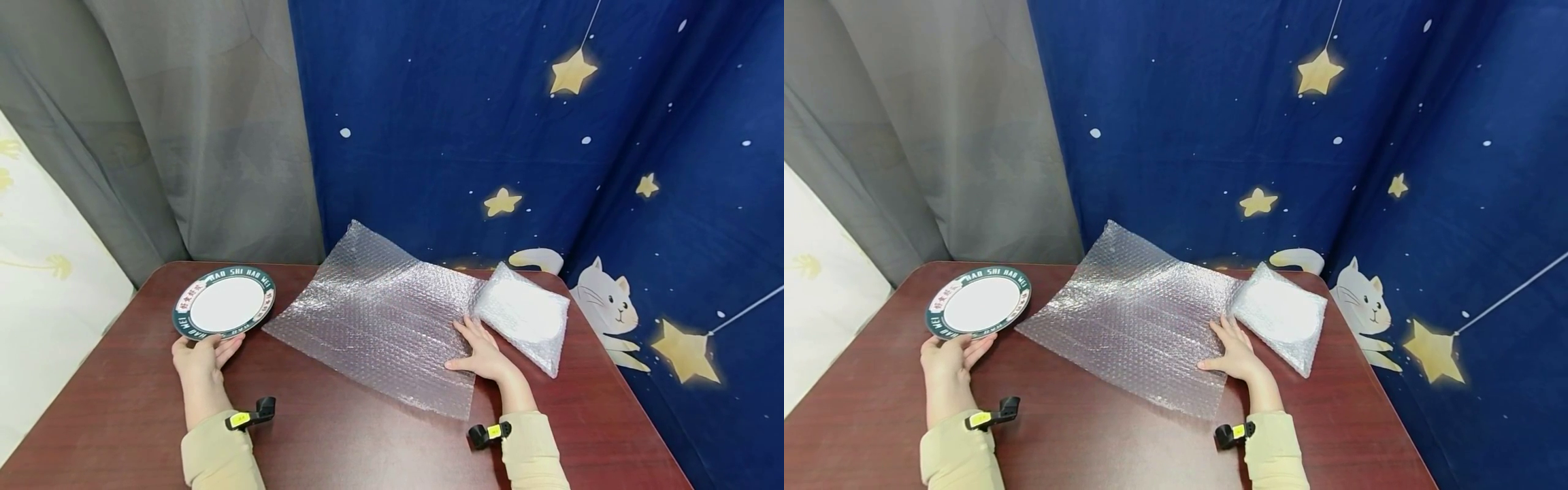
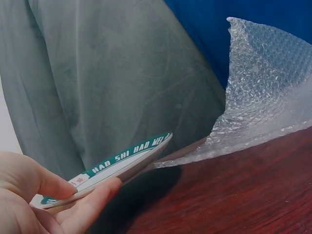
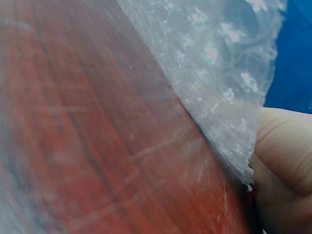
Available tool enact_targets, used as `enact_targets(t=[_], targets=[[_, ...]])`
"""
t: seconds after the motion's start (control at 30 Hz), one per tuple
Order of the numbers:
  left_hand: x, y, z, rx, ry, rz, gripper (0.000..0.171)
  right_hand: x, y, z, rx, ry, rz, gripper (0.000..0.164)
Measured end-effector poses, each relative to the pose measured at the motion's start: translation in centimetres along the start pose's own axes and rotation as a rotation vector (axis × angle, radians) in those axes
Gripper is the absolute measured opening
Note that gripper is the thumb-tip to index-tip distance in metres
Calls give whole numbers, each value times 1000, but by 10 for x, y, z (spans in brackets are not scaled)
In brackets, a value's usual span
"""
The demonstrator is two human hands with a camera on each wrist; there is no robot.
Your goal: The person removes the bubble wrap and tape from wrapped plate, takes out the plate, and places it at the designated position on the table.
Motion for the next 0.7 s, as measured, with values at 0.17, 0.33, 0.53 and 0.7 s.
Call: enact_targets(t=[0.17, 0.33, 0.53, 0.7], targets=[[2, 1, -4, -23, -9, -10, 70, 0, 1, 0, -3, -2, -2, 98], [3, 3, -6, -33, -24, -8, 69, 1, 1, -1, -1, -1, 3, 98], [5, 6, -9, -45, -43, -2, 66, 1, 1, -1, 1, 0, 7, 97], [7, 10, -11, -53, -52, -1, 65, 1, 1, -1, 2, -2, 5, 97]])
Point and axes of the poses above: each hand's wrist, its own y-axis towards the middle knuckle, its own z-axis out of the palm, x = y × z, the point moved 10 cm from there along y, towards the middle knuckle, and after that the axes turned 10 degrees about -x, right-handed, at the moved point
